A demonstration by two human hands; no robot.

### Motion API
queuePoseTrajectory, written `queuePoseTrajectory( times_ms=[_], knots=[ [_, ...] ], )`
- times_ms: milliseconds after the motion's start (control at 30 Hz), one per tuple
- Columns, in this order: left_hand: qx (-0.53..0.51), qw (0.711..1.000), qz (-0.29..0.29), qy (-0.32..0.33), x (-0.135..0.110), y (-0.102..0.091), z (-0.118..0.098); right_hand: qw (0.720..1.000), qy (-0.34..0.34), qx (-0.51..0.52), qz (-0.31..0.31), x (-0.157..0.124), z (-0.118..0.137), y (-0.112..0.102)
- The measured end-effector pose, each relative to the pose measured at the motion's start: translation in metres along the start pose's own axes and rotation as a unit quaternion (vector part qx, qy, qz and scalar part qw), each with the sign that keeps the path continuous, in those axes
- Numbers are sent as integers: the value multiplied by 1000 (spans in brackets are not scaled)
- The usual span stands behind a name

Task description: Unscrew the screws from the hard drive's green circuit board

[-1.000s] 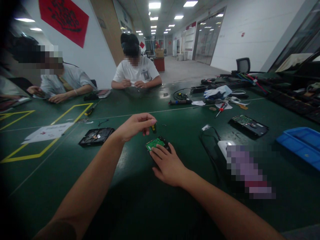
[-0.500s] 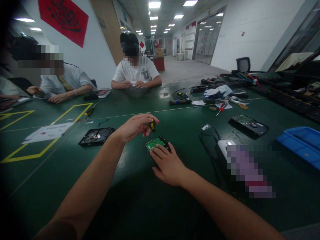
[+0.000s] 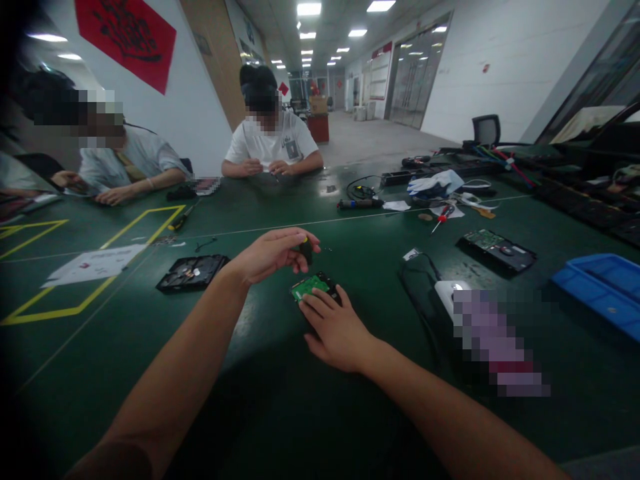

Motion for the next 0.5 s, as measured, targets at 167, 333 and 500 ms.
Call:
queuePoseTrajectory(
  times_ms=[167, 333, 500],
  knots=[
    [35, 999, -10, 1, 1, -2, 1, 1000, 2, -1, -6, 0, -1, 2],
    [79, 995, -51, 23, 5, -13, 3, 1000, 1, -3, -12, 1, -1, 3],
    [120, 987, -105, 34, 7, -22, 4, 1000, 1, -3, -11, 1, -1, 2]
  ],
)
Point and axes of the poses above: each hand's wrist, its own x-axis towards the middle knuckle, its own y-axis out of the palm, z = x × y, the point moved 8 cm from there along x, towards the middle knuckle, and after that the axes turned 5 degrees about -z, right-handed, at the moved point
